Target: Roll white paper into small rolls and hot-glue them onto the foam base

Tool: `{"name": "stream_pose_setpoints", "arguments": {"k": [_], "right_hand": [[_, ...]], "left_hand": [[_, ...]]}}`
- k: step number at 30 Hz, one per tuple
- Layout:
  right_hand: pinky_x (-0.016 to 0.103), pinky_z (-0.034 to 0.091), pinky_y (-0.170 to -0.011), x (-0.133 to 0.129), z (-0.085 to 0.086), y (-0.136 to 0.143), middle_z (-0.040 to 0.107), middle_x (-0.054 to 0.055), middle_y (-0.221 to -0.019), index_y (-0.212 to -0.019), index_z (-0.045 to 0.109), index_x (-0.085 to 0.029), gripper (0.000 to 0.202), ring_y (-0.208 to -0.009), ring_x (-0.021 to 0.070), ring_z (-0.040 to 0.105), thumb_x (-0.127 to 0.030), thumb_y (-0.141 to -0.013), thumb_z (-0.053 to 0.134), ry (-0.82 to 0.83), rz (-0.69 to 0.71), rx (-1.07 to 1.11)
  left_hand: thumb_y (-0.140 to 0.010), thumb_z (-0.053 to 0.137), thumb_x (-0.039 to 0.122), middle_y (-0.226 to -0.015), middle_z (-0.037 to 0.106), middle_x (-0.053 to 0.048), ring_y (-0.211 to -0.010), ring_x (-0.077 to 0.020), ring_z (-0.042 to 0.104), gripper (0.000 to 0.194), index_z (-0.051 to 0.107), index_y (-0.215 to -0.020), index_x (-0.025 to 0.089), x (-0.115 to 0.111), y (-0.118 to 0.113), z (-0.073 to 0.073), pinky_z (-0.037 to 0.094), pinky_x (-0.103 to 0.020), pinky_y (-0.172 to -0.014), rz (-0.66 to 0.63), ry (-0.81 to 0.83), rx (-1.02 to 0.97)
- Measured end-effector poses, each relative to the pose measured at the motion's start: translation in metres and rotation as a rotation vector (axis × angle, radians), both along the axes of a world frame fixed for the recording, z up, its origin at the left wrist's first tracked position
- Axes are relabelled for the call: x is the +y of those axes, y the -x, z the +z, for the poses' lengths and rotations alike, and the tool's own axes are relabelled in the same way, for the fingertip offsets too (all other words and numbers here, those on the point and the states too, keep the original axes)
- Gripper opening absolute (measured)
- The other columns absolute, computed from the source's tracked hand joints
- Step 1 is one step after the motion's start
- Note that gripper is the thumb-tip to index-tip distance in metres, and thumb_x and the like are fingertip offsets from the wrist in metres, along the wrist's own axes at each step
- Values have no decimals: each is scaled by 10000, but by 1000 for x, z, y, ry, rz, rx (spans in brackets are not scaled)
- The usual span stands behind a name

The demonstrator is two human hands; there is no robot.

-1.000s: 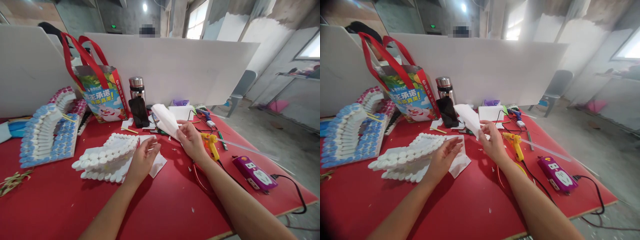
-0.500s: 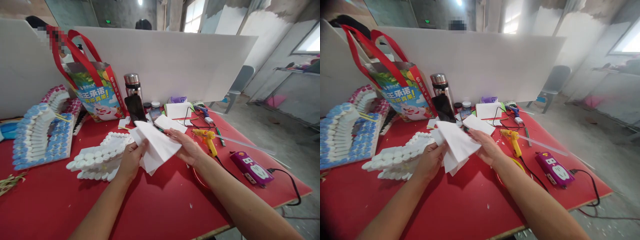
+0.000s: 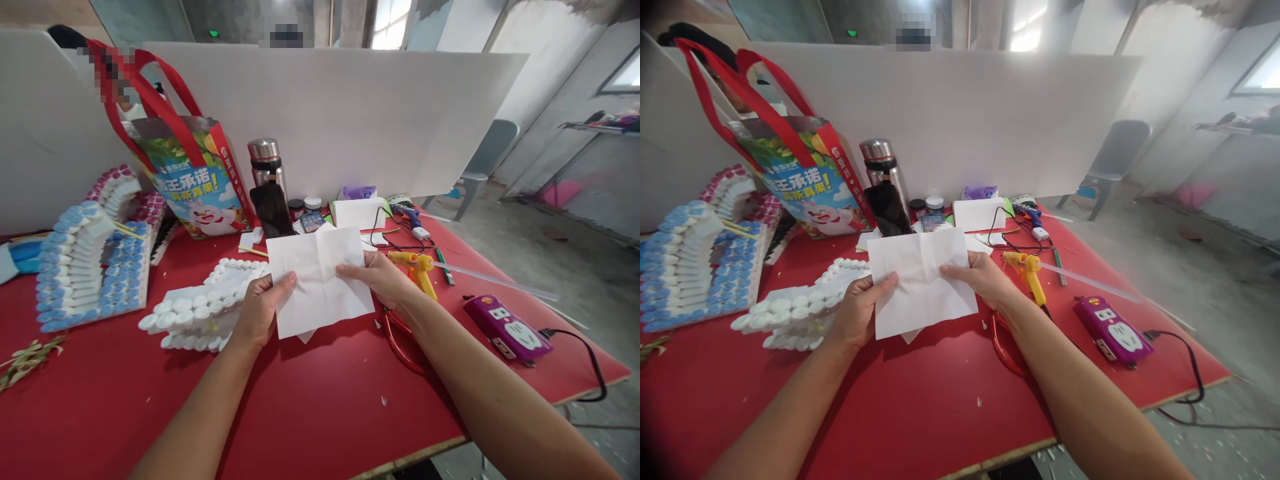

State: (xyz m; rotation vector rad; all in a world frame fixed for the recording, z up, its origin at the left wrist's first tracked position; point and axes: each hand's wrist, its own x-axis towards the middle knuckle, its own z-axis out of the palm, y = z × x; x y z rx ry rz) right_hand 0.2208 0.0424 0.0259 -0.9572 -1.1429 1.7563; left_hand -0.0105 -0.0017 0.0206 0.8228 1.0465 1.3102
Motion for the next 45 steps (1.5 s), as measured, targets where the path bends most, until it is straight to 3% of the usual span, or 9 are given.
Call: {"name": "stream_pose_setpoints", "arguments": {"k": [11, 19, 28, 32, 36, 38, 41, 45], "right_hand": [[356, 606, -769, 3, 1, -3, 797, 44, -879, -947, 794, -193, 302, -728, 193, 742, -256, -668, 890, -16, 11, 133], [288, 563, -618, 2, 8, -6, 770, 28, -775, -850, 780, -181, 185, -654, 176, 700, -215, -673, 825, 35, -16, 133], [213, 399, -465, -1, 13, -7, 664, -5, -670, -765, 706, -194, 70, -509, 108, 562, -259, -750, 729, -79, 31, 57], [217, 357, -433, -4, 17, -6, 631, -3, -618, -747, 696, -189, 91, -460, 106, 511, -278, -765, 690, -70, 16, 18], [230, 380, -456, -4, 16, -5, 635, -4, -625, -747, 678, -200, 65, -478, 120, 523, -264, -750, 681, -62, 1, 15], [234, 393, -472, -4, 14, -3, 636, -5, -634, -748, 668, -202, 53, -494, 125, 534, -253, -738, 682, -61, -4, 23], [235, 387, -473, -3, 10, -1, 617, -8, -624, -753, 661, -200, 56, -491, 124, 520, -245, -725, 680, -60, -13, 28], [256, 423, -495, 0, 6, 1, 609, 5, -639, -768, 656, -192, 100, -530, 148, 542, -276, -714, 648, -86, -14, 36]], "left_hand": [[-694, 874, 317, -896, 795, -81, -715, -226, 735, 370, 770, -1010, 156, 1, 3, -1, 562, -309, -675, -28, -91, -17], [-673, 826, 227, -782, 746, -25, -661, -154, 664, 180, 780, -838, 175, 3, 4, 4, 509, -253, -638, 39, -138, -47], [-711, 683, 212, -634, 590, 8, -520, -102, 494, 32, 690, -709, 182, -1, 6, 10, 342, -223, -504, -40, -189, -47], [-711, 610, 218, -625, 558, -7, -507, -114, 443, 99, 698, -716, 175, -1, 12, 9, 304, -251, -494, -84, -231, 29], [-826, 547, 414, -717, 614, -47, -608, -179, 534, 297, 716, -785, 174, -1, 16, 10, 400, -298, -560, -152, -254, 67], [-831, 616, 460, -703, 621, -34, -601, -168, 542, 303, 693, -745, 181, -1, 14, 11, 411, -288, -567, -120, -221, 97], [-712, 817, 325, -662, 612, 15, -563, -114, 526, 210, 667, -731, 179, 0, 11, 12, 390, -236, -558, -83, -174, 124], [-697, 846, 282, -786, 671, 12, -638, -128, 615, 296, 704, -942, 193, 0, 13, 15, 460, -239, -614, -102, -146, 74]]}}
